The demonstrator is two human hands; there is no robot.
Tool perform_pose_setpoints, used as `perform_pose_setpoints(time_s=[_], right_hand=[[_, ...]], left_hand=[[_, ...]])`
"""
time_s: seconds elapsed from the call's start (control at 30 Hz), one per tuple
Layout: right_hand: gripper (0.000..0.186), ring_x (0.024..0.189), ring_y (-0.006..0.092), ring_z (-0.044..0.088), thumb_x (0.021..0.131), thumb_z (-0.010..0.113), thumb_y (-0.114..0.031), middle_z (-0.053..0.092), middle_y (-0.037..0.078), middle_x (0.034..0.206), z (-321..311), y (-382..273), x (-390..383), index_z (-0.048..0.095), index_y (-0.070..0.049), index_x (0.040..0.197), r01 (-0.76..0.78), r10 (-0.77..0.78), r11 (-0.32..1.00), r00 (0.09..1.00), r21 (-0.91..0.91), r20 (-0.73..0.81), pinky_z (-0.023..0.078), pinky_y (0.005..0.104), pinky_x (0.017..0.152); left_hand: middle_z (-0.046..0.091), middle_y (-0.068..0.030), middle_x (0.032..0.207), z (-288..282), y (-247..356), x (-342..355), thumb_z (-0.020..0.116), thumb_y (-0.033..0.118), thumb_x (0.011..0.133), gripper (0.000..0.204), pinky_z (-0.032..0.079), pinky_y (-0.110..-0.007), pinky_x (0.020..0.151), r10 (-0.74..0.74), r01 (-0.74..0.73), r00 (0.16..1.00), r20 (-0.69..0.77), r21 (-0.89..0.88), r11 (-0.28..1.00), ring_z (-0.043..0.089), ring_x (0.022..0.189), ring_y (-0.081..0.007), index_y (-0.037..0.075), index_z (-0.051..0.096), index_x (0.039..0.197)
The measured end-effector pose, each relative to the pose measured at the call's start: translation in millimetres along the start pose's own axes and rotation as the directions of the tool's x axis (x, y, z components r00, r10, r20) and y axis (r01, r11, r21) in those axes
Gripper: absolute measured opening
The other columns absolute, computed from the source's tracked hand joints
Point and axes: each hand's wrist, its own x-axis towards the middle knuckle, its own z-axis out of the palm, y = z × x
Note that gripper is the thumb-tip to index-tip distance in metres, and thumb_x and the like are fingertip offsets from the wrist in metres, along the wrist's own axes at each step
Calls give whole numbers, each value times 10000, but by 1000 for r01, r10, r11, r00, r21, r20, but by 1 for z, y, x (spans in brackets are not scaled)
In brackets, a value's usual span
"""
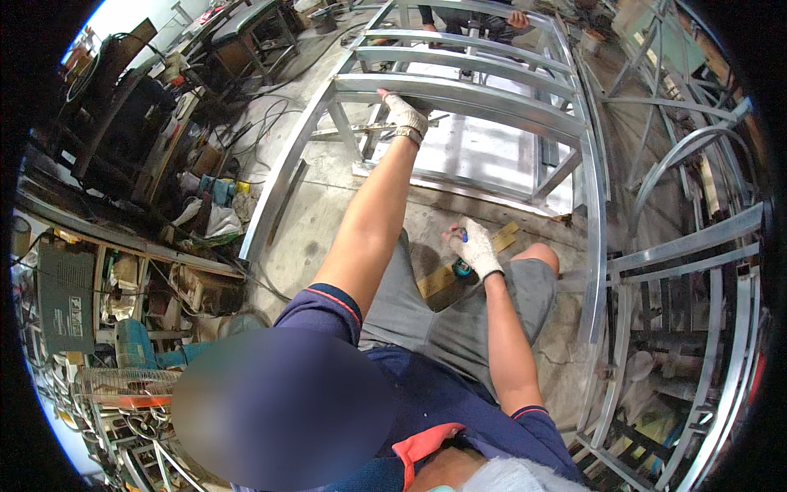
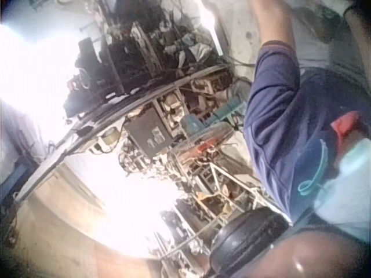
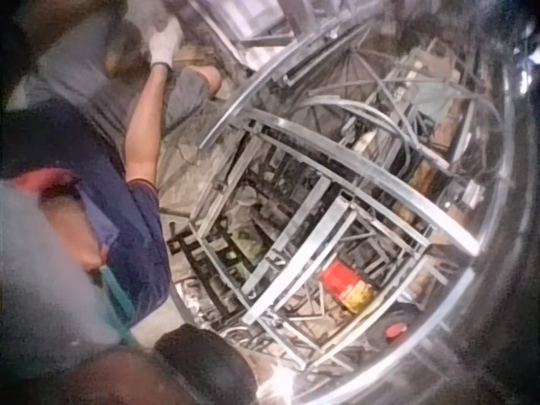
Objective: The person measures and marks a metal frame using a tape measure and a marker. They record measurements on a small piece of cardboard and then mark the frame at specific points.
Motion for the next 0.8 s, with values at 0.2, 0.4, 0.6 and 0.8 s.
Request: perform_pose_setpoints(time_s=[0.2,0.4,0.6,0.8], right_hand=[[347,820,279,711,778,844,-277,719,153,859,0,-1,1,682,-31,964,-48,48,999,999,15,17,546,385,758],[310,798,290,710,785,835,-230,716,163,845,1,0,3,671,-24,947,-47,48,993,999,-105,7,543,392,740],[366,796,302,705,794,817,-310,719,158,853,1,8,2,666,-11,940,30,-30,998,999,-53,13,543,402,755],[400,885,358,703,799,791,-360,720,205,937,0,6,1,685,-32,1003,-12,14,999,999,-47,39,539,440,792]], left_hand=[[508,-123,1500,-2,-2,10,375,883,864,945,444,-640,1043,-8,7,999,-38,-45,999,532,1287,-382,168,478,1473],[536,-117,1473,-9,-6,16,403,884,858,945,471,-615,1012,15,-13,999,37,-65,998,544,1258,-379,162,502,1460],[550,-93,1462,-8,-2,12,368,865,888,891,470,-613,1011,-22,23,999,-46,20,1000,550,1252,-357,177,522,1432],[507,-111,1509,-4,3,8,335,864,889,895,395,-667,1063,15,-22,997,80,85,996,491,1341,-368,193,523,1450]])
